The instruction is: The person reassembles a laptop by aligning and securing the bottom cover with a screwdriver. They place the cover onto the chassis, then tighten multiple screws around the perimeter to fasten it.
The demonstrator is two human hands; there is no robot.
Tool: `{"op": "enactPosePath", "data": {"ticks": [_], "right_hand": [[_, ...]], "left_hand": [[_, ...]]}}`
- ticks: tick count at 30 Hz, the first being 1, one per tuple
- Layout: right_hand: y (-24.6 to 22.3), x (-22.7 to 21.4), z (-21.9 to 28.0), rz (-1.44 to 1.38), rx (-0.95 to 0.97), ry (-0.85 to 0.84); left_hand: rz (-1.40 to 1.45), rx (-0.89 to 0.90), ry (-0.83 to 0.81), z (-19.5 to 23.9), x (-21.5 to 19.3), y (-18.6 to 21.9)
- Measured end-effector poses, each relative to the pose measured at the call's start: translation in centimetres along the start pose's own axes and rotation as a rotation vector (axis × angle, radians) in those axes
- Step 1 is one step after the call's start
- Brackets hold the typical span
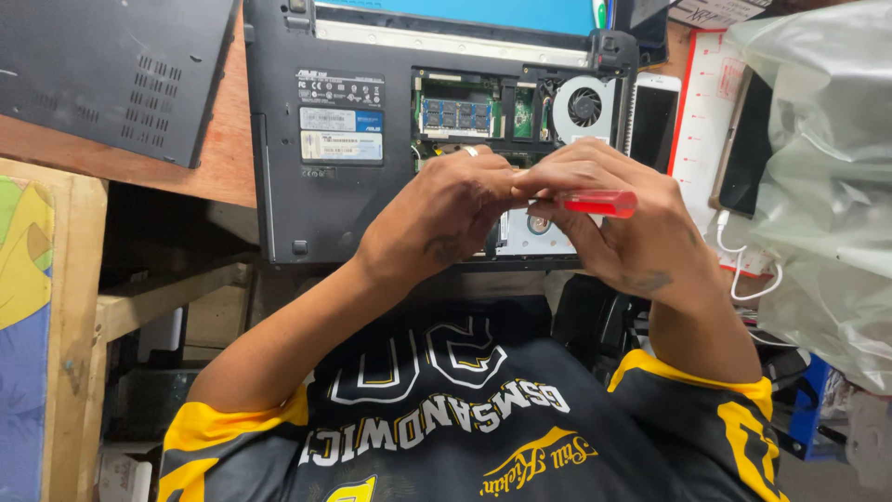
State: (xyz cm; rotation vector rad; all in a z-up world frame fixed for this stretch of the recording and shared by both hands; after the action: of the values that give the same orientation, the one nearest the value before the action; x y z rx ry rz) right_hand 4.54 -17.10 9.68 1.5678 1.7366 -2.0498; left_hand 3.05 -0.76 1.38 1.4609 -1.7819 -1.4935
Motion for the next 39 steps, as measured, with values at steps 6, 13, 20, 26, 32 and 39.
{"op": "enactPosePath", "data": {"ticks": [6, 13, 20, 26, 32, 39], "right_hand": [[1.8, 0.9, 1.1, 0.068, -0.006, 0.135], [2.9, 1.6, 2.2, 0.003, -0.007, 0.265], [2.1, -0.8, 3.0, 0.004, -0.040, 0.373], [2.6, -0.6, 3.1, -0.062, -0.074, 0.348], [4.0, 0.9, 2.8, -0.037, -0.035, 0.292], [3.1, 0.0, 3.0, -0.084, -0.016, 0.314]], "left_hand": [[0.249, -0.108, 0.136, 0.7, -1.2, -1.2], [-0.141, -0.178, 0.160, 1.3, -3.9, -1.4], [-0.150, -0.173, 0.191, 1.7, -4.1, -0.8], [-0.113, -0.179, 0.114, 1.1, -2.4, -1.3], [-0.086, -0.205, 0.119, 1.2, -1.8, -1.9], [-0.103, -0.198, 0.115, 1.1, -1.4, -1.9]]}}
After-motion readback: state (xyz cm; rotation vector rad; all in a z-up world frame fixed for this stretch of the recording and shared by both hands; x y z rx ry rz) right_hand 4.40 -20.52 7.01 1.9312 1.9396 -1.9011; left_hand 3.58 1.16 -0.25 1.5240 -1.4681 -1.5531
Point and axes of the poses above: each hand's wrist, its own z-axis away from the middle knuckle, its own x-axis out of the palm, y = z × x, the point moved 4 cm from there along -z, towards the middle knuckle, and after that the axes turned 5 degrees about -y, right-handed, at the moved point
